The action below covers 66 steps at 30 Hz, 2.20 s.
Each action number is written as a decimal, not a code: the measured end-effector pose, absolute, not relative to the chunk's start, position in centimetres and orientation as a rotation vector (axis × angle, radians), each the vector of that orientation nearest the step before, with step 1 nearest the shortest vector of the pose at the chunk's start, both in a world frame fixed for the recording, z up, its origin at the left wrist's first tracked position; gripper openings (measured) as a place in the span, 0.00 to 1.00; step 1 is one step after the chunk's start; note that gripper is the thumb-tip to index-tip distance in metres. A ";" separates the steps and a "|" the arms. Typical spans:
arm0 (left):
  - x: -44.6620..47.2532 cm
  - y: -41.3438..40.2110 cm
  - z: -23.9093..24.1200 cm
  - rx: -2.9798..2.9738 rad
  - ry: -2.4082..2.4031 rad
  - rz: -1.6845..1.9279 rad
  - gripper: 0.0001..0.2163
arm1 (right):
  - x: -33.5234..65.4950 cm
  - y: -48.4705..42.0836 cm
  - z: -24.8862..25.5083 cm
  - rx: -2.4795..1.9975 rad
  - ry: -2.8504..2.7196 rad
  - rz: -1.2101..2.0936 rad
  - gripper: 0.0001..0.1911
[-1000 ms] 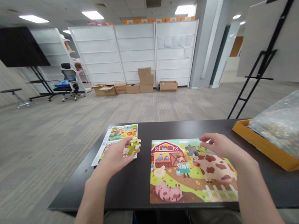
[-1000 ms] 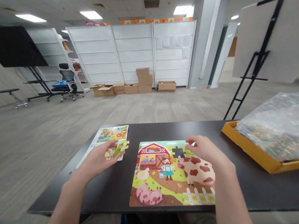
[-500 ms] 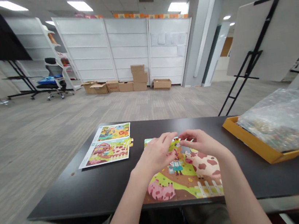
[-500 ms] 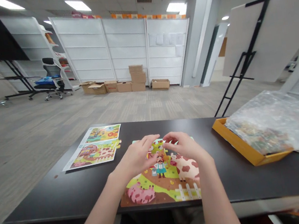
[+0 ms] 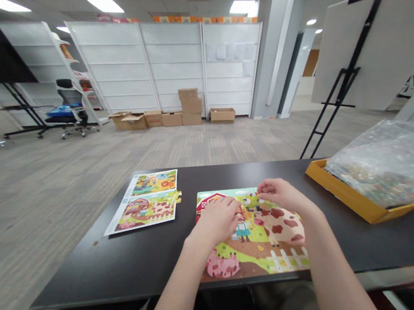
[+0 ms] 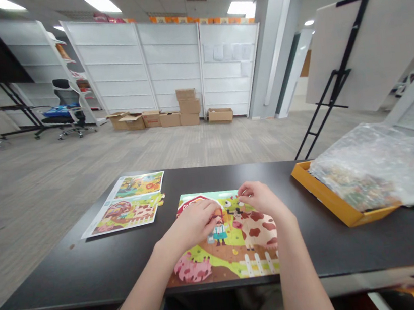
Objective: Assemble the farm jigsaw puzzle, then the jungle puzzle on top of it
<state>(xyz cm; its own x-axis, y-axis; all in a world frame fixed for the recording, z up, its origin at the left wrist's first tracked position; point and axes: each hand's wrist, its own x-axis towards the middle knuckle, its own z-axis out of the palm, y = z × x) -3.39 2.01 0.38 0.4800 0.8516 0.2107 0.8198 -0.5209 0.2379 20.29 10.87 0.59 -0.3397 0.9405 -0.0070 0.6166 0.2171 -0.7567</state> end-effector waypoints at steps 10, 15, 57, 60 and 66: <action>-2.5 2.0 -0.5 2.629 1.529 0.391 0.13 | 20.4 11.6 -0.4 -1.506 -2.083 0.727 0.05; -2.6 1.9 -0.4 2.616 1.531 0.373 0.13 | 21.1 11.7 0.2 -1.508 -1.969 0.668 0.07; -9.1 2.5 1.0 2.015 1.908 0.704 0.12 | 18.1 8.2 3.7 -1.257 -2.060 1.145 0.08; -9.4 1.8 1.0 2.076 1.915 0.592 0.12 | 17.5 8.0 4.0 -1.223 -2.105 1.153 0.08; -9.8 1.0 1.1 2.175 1.914 0.383 0.13 | 21.9 10.3 2.6 -1.442 -1.946 0.687 0.07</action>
